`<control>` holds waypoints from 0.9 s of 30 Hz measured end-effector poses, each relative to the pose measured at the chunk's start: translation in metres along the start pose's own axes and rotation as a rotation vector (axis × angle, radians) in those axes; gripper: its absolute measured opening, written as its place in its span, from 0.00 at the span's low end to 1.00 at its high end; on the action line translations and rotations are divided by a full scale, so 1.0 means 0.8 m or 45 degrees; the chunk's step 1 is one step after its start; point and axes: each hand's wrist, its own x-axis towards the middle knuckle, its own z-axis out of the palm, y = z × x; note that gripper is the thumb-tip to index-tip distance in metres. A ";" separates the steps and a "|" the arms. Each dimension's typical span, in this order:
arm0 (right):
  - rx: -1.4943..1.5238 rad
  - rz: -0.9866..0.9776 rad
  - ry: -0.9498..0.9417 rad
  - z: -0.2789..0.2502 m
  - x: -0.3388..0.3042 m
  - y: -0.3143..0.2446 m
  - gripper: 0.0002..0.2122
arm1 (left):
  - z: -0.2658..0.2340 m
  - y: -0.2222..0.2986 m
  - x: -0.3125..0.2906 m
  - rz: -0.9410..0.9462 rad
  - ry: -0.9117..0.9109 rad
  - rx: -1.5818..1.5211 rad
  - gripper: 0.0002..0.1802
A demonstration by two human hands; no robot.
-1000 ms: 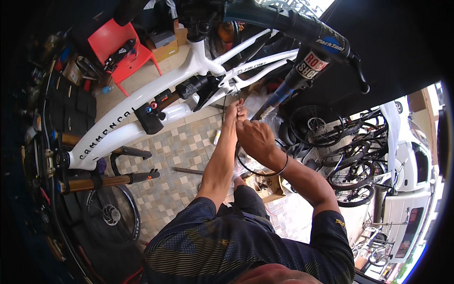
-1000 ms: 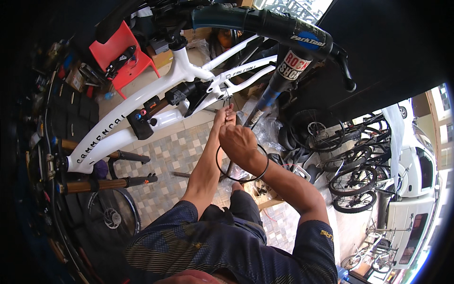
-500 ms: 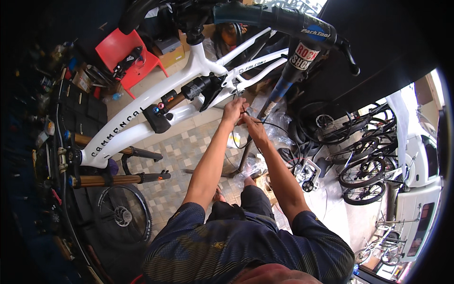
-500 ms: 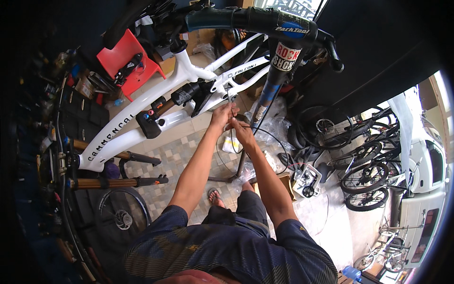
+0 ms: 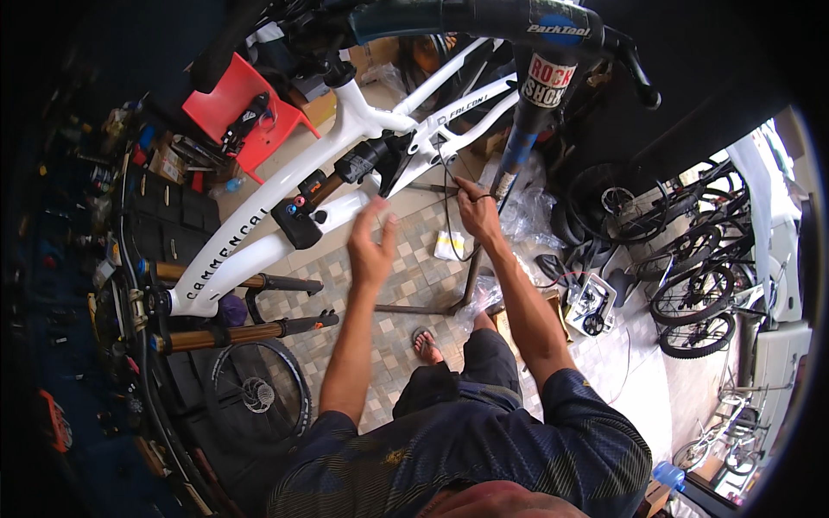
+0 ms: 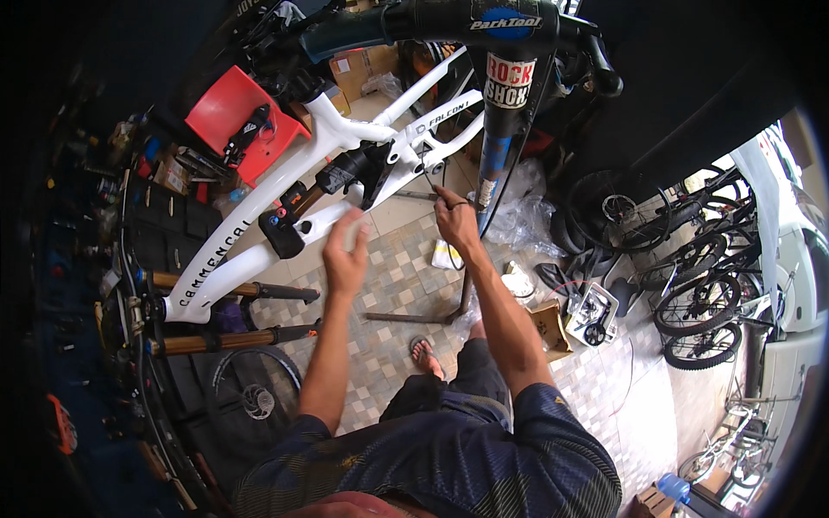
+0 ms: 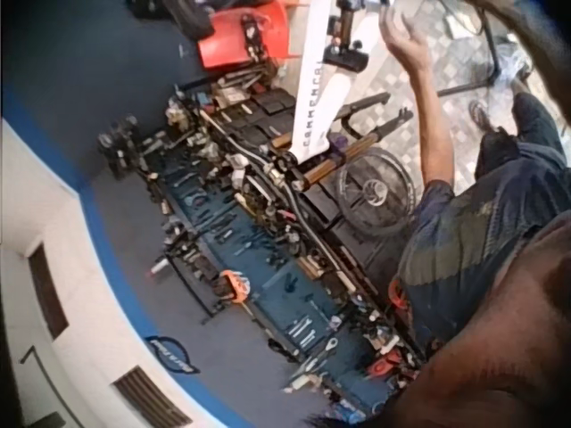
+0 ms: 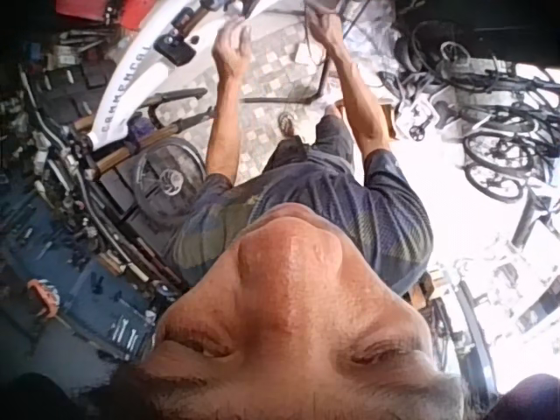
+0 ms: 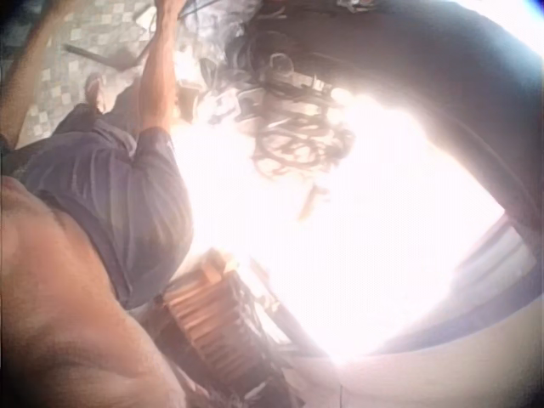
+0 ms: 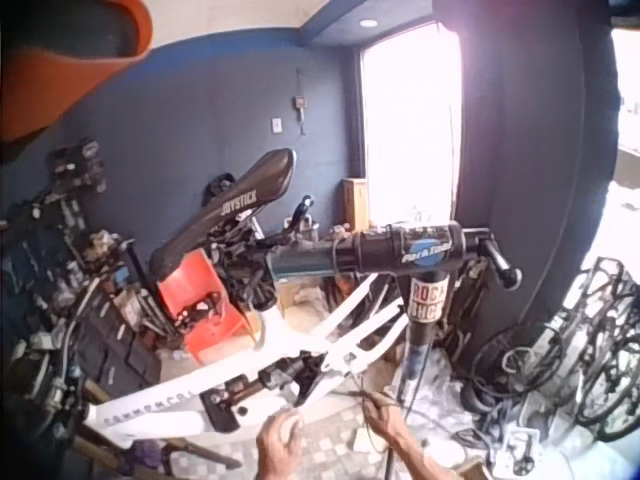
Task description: The person routes a black cable through the white bicycle frame mounted on a repair stand. They pull the cable through internal guides and along the frame tubes, adjusting its position with both hands.
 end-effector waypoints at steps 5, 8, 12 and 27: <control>-0.963 -0.061 -0.822 -0.080 0.061 -0.128 0.17 | -0.133 0.014 0.117 0.434 0.211 0.864 0.16; -1.214 -0.321 -0.905 -0.080 0.051 -0.145 0.20 | -0.169 0.009 0.161 0.385 0.058 1.259 0.22; -1.403 -0.523 -0.923 -0.054 0.039 -0.131 0.22 | -0.167 -0.011 0.190 -0.137 -0.264 1.155 0.41; -1.414 -0.490 -0.938 -0.040 0.039 -0.137 0.23 | -0.163 -0.020 0.191 -0.413 -0.418 1.131 0.51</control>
